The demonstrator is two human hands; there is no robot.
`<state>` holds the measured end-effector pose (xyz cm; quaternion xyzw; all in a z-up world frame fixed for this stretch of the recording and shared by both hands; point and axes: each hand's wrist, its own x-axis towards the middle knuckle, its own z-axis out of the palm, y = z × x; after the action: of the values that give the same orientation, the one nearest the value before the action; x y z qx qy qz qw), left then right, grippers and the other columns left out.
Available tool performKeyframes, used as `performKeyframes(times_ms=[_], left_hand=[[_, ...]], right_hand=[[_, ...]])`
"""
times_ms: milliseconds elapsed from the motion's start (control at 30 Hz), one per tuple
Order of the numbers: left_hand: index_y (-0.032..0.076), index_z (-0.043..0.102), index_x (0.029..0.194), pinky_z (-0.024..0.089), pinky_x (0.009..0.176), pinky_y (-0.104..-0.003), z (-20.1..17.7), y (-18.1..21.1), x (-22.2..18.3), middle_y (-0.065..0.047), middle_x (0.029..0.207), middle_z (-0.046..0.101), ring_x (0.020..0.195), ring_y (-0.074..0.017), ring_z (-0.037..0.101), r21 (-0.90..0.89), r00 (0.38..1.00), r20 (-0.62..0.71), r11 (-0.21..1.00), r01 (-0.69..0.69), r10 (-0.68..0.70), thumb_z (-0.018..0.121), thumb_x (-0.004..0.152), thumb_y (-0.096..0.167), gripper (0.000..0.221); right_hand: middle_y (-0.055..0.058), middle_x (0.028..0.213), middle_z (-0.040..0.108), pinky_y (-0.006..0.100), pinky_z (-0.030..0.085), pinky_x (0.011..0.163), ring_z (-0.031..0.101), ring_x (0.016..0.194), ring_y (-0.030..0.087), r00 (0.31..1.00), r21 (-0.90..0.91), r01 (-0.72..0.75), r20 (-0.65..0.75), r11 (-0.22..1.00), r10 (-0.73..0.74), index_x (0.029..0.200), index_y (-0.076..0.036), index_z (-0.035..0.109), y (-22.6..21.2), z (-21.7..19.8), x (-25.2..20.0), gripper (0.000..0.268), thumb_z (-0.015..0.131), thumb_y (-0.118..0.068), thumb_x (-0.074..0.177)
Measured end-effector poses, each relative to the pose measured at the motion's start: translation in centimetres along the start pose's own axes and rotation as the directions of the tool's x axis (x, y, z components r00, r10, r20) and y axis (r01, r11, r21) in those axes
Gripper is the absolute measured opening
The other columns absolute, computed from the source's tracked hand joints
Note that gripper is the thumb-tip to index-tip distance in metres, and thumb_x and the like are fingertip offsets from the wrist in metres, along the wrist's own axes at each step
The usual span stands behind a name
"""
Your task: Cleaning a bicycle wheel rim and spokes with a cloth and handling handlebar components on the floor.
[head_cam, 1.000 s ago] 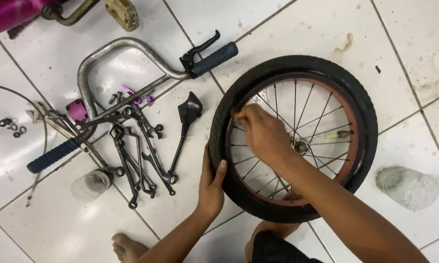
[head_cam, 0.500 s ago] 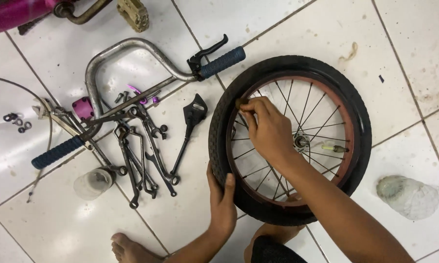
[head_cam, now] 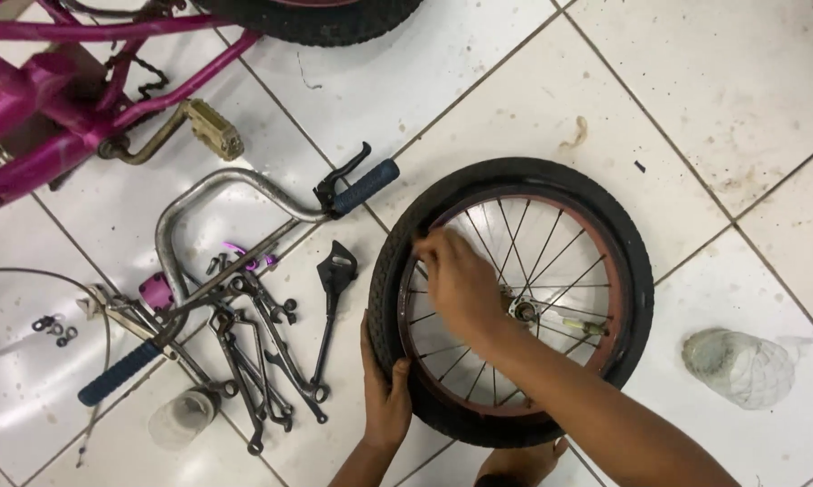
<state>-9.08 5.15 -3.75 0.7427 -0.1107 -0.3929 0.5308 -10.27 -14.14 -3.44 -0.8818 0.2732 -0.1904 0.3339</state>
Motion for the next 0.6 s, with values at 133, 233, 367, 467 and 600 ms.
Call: performKeyframes(times_ms=[133,233,367,467,600], left_hand=[[0.007,0.009,0.160,0.029,0.120,-0.044,-1.5,-2.3,1.5,-0.019,0.164,0.028,0.149,-0.0326,0.035,0.032,0.998,0.032,0.998,0.058,-0.059,0.040,0.096,0.004,0.071],[0.002,0.015,0.159,0.025,0.121,-0.046,-1.9,-1.5,2.8,-0.021,0.166,0.025,0.152,-0.0364,0.029,0.152,0.995,0.059,0.984,-0.091,0.083,0.037,0.102,0.029,0.068],[0.008,0.014,0.163,0.030,0.118,-0.060,-1.2,1.7,5.3,-0.025,0.159,0.037,0.147,-0.0430,0.035,0.095,0.990,0.087,0.988,-0.123,0.115,0.037,0.096,0.062,0.089],[0.008,0.016,0.163,0.034,0.116,-0.061,-1.7,2.3,6.3,-0.028,0.153,0.046,0.143,-0.0441,0.041,0.139,0.985,0.128,0.981,-0.136,0.119,0.032,0.101,0.054,0.079],[0.006,0.020,0.162,0.035,0.120,-0.050,-1.8,3.4,9.8,-0.022,0.158,0.043,0.145,-0.0349,0.042,0.078,0.951,0.212,0.966,-0.247,0.225,0.016,0.105,0.050,0.073]], right_hand=[[0.000,0.098,0.069,0.032,0.055,0.074,0.069,0.087,0.018,0.911,0.144,0.151,0.365,0.978,-0.194,0.095,-0.009,0.068,-1.2,-0.8,-1.4,0.003,0.066,-0.010,0.092],[0.005,0.091,0.066,0.028,0.053,0.058,0.063,0.071,0.016,0.995,0.138,0.097,0.014,0.986,-0.100,0.094,-0.006,0.061,0.5,-2.5,1.3,0.009,0.068,-0.002,0.093],[0.008,0.089,0.066,0.035,0.058,0.069,0.070,0.085,0.028,0.993,-0.065,0.106,-0.042,0.992,-0.109,0.102,-0.007,0.063,1.4,-0.8,0.0,0.005,0.060,-0.003,0.099],[0.007,0.088,0.063,0.040,0.057,0.062,0.068,0.081,0.029,0.980,0.041,0.149,0.129,0.988,-0.153,0.101,-0.012,0.063,-0.7,0.3,-2.9,0.012,0.062,-0.004,0.092],[0.008,0.087,0.064,0.039,0.057,0.067,0.069,0.083,0.030,0.992,0.095,0.116,0.036,0.989,-0.120,0.098,-0.008,0.063,0.3,-2.5,1.3,0.004,0.061,-0.004,0.096]])
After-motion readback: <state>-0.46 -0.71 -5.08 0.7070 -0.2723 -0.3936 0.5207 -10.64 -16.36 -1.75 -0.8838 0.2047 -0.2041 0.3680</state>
